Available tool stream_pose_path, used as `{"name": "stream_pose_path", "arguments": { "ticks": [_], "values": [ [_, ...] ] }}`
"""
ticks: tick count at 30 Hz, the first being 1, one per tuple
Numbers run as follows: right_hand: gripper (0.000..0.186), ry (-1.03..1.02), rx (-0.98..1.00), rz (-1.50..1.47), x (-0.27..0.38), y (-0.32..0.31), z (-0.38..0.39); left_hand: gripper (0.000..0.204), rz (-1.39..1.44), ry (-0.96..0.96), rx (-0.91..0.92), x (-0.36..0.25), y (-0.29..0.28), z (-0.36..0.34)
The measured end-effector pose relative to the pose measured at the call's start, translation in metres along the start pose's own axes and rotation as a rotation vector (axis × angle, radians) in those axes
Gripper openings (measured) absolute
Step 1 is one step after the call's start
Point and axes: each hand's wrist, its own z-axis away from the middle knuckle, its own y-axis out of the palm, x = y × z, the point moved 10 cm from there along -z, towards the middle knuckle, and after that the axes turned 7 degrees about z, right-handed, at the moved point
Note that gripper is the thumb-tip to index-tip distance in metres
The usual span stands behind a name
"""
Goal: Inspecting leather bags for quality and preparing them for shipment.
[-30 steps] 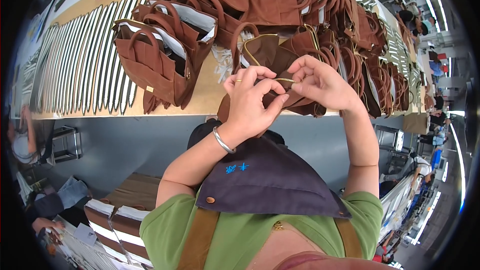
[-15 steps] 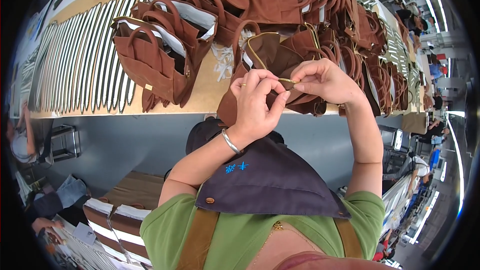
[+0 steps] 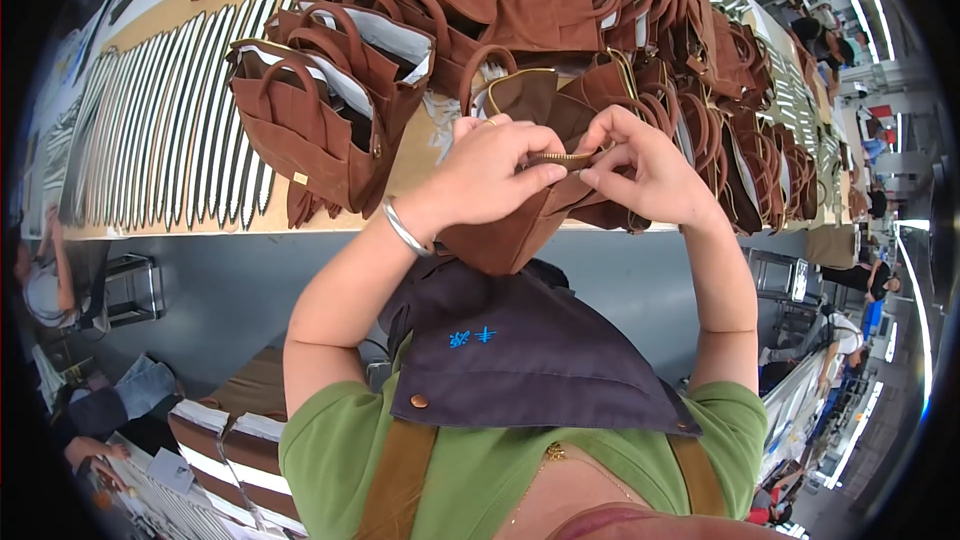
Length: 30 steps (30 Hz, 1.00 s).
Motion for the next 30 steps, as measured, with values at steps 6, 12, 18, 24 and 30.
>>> {"name": "stream_pose_path", "arguments": {
  "ticks": [6, 12, 18, 24, 30],
  "values": [
    [0.009, -0.173, -0.108, 0.177, 0.012, -0.001, 0.011, 0.009, -0.058, 0.07, 0.094, -0.018, -0.007, -0.007],
    [0.008, -0.187, -0.19, 0.158, 0.01, -0.002, 0.014, 0.004, -0.14, 0.147, 0.104, -0.026, -0.01, -0.011],
    [0.009, -0.194, -0.233, 0.196, 0.011, -0.002, 0.014, 0.004, -0.219, 0.274, 0.105, -0.044, -0.009, -0.011],
    [0.008, -0.142, -0.228, 0.123, 0.008, 0.001, 0.013, 0.005, -0.19, 0.25, 0.13, -0.04, -0.008, -0.009],
    [0.008, -0.126, -0.216, 0.158, 0.007, 0.0, 0.012, 0.006, -0.171, 0.207, 0.182, -0.035, -0.005, -0.012]
  ]
}}
